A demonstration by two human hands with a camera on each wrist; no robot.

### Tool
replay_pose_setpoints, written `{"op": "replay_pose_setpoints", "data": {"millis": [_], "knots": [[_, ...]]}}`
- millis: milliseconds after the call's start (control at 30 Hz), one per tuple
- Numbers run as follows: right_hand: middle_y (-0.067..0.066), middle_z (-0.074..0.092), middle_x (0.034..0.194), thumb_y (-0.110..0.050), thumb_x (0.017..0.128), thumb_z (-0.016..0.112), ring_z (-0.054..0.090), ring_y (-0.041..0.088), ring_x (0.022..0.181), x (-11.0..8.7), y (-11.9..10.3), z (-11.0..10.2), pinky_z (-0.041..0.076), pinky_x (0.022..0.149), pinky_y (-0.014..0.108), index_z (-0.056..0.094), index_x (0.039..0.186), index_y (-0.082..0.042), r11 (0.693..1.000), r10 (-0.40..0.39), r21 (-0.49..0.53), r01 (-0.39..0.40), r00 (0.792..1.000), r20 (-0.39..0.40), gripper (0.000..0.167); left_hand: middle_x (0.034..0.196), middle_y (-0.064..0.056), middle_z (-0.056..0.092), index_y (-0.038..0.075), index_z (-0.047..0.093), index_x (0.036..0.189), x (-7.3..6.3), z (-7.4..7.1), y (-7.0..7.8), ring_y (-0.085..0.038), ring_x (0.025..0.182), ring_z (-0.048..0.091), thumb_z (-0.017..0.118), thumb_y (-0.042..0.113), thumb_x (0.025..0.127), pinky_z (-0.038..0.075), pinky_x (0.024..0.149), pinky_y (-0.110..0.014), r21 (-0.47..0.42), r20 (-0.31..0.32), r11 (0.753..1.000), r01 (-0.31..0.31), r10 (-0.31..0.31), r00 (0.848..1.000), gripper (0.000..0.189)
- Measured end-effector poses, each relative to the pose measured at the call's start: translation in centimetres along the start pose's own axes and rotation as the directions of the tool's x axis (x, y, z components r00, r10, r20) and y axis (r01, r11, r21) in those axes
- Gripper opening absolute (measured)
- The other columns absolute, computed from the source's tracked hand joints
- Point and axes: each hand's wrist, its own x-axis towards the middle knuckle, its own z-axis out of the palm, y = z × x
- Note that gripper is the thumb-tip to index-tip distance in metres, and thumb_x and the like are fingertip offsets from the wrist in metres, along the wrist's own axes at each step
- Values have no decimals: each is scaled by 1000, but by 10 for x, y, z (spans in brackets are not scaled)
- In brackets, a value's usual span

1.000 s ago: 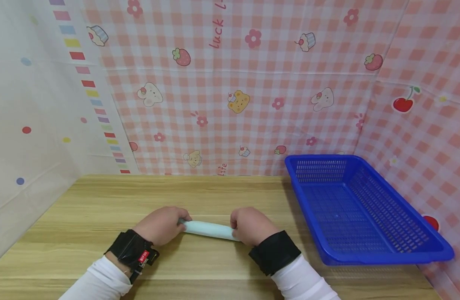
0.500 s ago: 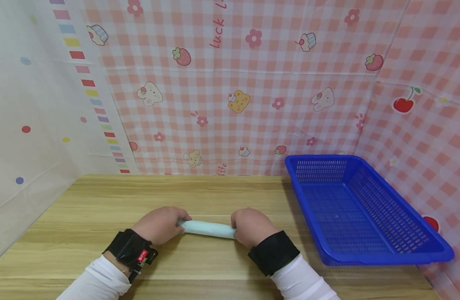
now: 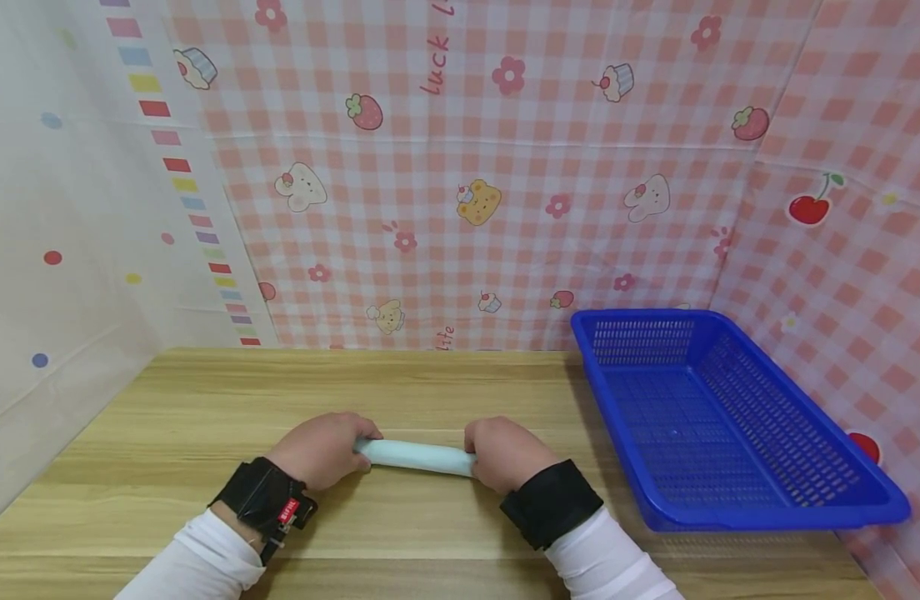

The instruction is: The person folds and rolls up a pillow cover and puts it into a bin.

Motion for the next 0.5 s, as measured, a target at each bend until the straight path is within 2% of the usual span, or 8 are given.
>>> {"op": "replay_pose_setpoints", "data": {"millis": [400, 500], "knots": [[-2, 67, 81, -3, 83, 84, 56, 14, 74, -1, 0, 0, 54, 76, 39, 68, 85, -11, 1000, 18, 18, -18, 1000, -7, 18, 105, 0, 77, 15, 79, 113, 2, 5, -2, -13, 87, 64, 88, 24, 85, 57, 88, -41, 32, -16, 999, 2, -1, 1000, 31], [-2, 68, 80, -5, 82, 86, 57, 14, 74, -1, -2, 2, 54, 76, 39, 69, 84, -12, 1000, 11, -22, -12, 999, -30, 19, 103, 0, 77, 16, 79, 111, 2, 6, -2, -12, 86, 64, 88, 24, 84, 57, 87, -41, 28, -20, 1000, 3, -2, 1000, 29]]}}
